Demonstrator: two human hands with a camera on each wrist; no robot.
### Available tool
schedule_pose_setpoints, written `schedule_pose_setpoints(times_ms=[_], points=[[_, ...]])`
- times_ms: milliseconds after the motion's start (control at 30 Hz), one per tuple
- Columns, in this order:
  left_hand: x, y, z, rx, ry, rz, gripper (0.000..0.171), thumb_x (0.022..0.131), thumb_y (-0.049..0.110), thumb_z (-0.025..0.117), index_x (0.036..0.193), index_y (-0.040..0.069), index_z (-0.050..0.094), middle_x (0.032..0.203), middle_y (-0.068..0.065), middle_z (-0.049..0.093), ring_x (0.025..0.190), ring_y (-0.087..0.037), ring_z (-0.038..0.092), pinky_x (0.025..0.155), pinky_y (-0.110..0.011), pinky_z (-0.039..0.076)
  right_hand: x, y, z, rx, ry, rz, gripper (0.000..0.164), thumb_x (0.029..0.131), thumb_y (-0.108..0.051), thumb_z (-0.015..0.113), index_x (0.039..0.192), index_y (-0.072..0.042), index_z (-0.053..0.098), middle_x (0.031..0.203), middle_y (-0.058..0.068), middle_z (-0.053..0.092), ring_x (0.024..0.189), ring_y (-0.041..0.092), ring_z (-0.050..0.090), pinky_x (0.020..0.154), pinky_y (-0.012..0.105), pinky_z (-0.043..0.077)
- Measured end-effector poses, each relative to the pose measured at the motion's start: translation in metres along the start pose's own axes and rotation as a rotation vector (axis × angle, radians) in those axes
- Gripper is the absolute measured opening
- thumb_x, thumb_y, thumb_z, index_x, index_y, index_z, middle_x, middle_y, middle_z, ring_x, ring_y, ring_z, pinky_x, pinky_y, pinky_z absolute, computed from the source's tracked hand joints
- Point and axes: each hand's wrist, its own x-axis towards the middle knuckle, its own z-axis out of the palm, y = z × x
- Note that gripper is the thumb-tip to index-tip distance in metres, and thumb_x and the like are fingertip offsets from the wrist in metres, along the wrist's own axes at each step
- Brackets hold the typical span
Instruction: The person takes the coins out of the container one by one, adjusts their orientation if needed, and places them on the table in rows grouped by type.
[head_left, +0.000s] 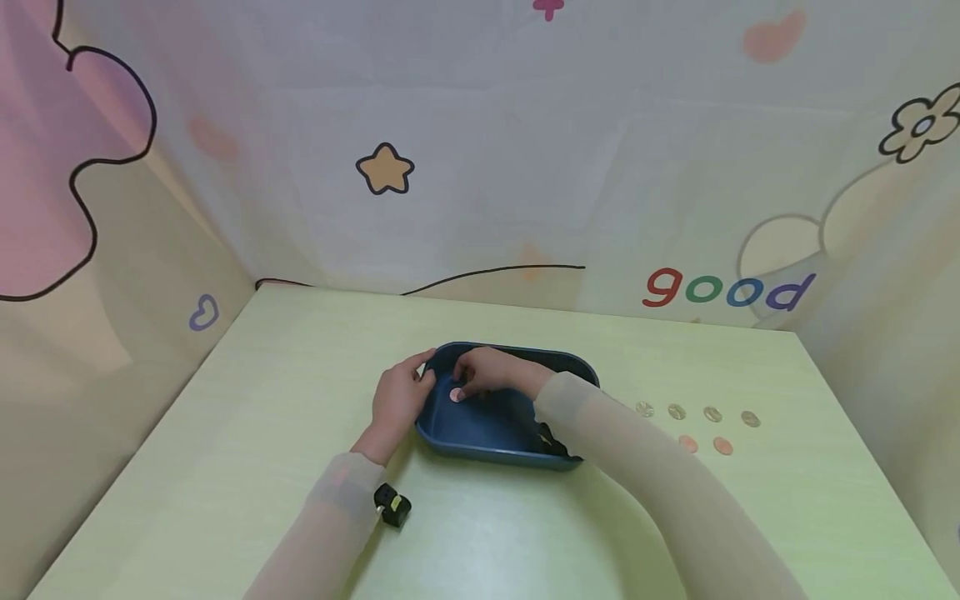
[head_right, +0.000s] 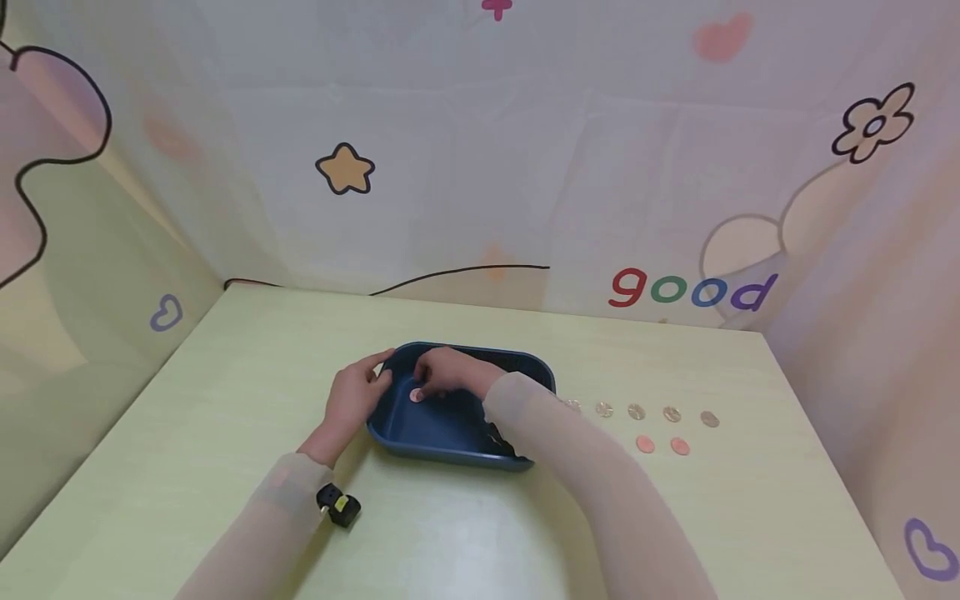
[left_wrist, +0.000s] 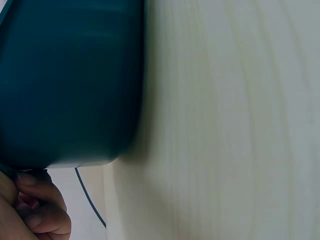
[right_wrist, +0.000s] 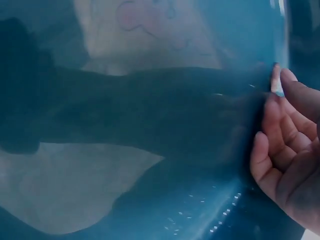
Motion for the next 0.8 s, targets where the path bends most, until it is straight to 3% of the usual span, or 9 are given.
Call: schedule_pose_setpoints(times_ms=[500,800], points=[[-0.001,-0.001,0.001,0.009,-0.003,0.005,0.044,0.098,0.012,0.056,0.141,0.013,0.063,0.055,0.005,0.036,0.046,-0.010,0.031,0.048,-0.024,0.024,0.005,0.007,0.010,-0.062,0.017,-0.080,0.021,0.098,-0.021,0.069,0.111,-0.004,0.068,0.080,0.001,0.059,0.067,0.010,0.053,0.065,0.021,0.042],[0.000,-0.002,0.002,0.002,0.005,0.004,0.043,0.098,0.012,0.056,0.140,0.014,0.064,0.055,0.006,0.035,0.046,-0.010,0.031,0.048,-0.023,0.024,0.001,-0.003,0.006,-0.112,0.045,-0.130,0.011,0.091,-0.015,0.076,0.089,-0.006,0.070,0.079,0.002,0.065,0.069,0.009,0.052,0.067,0.019,0.041]])
